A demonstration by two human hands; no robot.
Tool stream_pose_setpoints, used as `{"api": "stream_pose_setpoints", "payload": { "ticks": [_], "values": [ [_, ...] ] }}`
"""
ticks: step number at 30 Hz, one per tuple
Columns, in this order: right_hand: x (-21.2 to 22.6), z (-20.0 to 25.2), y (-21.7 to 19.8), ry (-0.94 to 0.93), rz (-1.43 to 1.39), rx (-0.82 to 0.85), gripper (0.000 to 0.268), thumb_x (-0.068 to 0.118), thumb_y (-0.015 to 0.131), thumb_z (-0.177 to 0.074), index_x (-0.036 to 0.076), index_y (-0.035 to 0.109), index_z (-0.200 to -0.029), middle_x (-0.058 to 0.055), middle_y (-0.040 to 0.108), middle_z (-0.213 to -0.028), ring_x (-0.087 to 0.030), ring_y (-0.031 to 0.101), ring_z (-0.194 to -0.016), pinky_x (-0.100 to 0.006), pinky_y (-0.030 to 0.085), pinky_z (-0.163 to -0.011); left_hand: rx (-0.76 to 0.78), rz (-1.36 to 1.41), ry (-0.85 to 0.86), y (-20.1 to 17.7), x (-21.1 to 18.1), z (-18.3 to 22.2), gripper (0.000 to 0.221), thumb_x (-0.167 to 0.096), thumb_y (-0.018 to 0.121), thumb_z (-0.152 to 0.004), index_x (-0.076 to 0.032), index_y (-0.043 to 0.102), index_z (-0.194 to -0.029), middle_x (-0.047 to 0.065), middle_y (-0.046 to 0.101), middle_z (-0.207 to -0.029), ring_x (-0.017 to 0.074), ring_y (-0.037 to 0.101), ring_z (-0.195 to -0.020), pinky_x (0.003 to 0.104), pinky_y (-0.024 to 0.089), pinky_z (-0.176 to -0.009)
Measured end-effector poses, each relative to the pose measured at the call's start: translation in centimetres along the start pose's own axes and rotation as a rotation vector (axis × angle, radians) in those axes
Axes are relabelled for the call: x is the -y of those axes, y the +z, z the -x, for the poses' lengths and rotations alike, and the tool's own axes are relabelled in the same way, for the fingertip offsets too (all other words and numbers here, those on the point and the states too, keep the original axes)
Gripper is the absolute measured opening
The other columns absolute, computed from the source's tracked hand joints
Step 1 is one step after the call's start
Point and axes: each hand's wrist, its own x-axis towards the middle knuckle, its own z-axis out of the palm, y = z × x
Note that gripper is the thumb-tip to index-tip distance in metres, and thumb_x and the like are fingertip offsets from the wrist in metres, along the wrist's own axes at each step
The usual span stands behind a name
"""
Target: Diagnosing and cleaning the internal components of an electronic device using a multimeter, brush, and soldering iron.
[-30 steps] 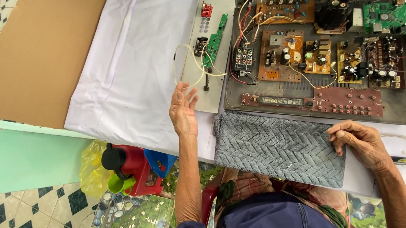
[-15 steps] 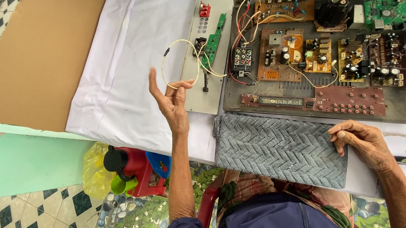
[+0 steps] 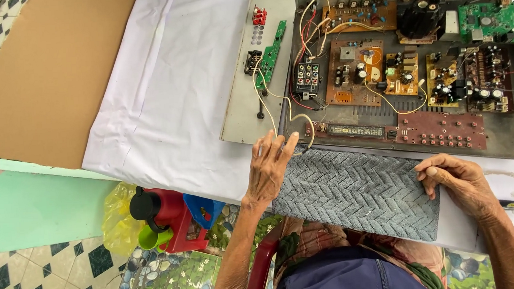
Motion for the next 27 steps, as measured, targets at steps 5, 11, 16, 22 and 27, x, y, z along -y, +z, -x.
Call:
{"api": "stream_pose_setpoints", "payload": {
  "ticks": [5,11,16,22,27],
  "values": [
    [4.5,-0.6,5.1,-0.198,0.622,-0.020,0.023,0.007,0.067,-0.094,0.013,0.074,-0.116,-0.003,0.076,-0.098,-0.007,0.071,-0.064,-0.018,0.066,-0.063,-0.005,-0.095,0.079,0.2,-1.0,0.6,0.053,-0.007,0.077,-0.097,-0.010,0.053,-0.144,0.016,0.065,-0.124,0.0358,0.060,-0.125,0.045,0.054,-0.102],
    [6.3,-5.0,14.9,-0.724,1.219,0.015,0.050,0.014,0.069,-0.091,0.024,0.063,-0.139,-0.016,0.047,-0.142,-0.022,0.064,-0.091,-0.034,0.062,-0.067,0.112,-0.162,0.093,-2.0,-2.9,-1.1,0.038,-0.008,0.061,-0.101,-0.017,0.057,-0.138,0.008,0.063,-0.099,0.0289,0.062,-0.116,0.041,0.050,-0.100],
    [7.3,-7.5,16.9,-0.758,1.290,0.099,0.037,0.015,0.069,-0.090,0.020,0.065,-0.126,-0.014,0.047,-0.138,-0.025,0.063,-0.102,-0.034,0.063,-0.070,0.088,-0.170,0.151,-3.9,-3.0,-2.0,0.033,-0.005,0.059,-0.100,-0.014,0.060,-0.132,0.009,0.060,-0.099,0.0297,0.062,-0.114,0.041,0.050,-0.100],
    [7.4,-7.9,19.1,-0.689,1.036,0.115,0.013,0.011,0.070,-0.092,0.018,0.074,-0.103,-0.004,0.067,-0.105,-0.021,0.064,-0.086,-0.031,0.060,-0.062,-0.044,0.047,-0.066,-2.8,0.0,-0.9,0.024,-0.003,0.064,-0.097,-0.014,0.069,-0.118,0.007,0.063,-0.100,0.0278,0.063,-0.110,0.041,0.052,-0.099],
    [6.6,-8.5,20.8,-0.643,0.892,0.158,0.017,0.005,0.071,-0.089,0.016,0.076,-0.101,-0.005,0.071,-0.098,-0.019,0.065,-0.083,-0.030,0.059,-0.059,-0.114,-0.048,-0.278,-0.8,5.5,1.4,0.019,-0.006,0.063,-0.100,-0.014,0.072,-0.115,0.005,0.057,-0.103,0.0222,0.063,-0.106,0.036,0.055,-0.093]
  ]
}}
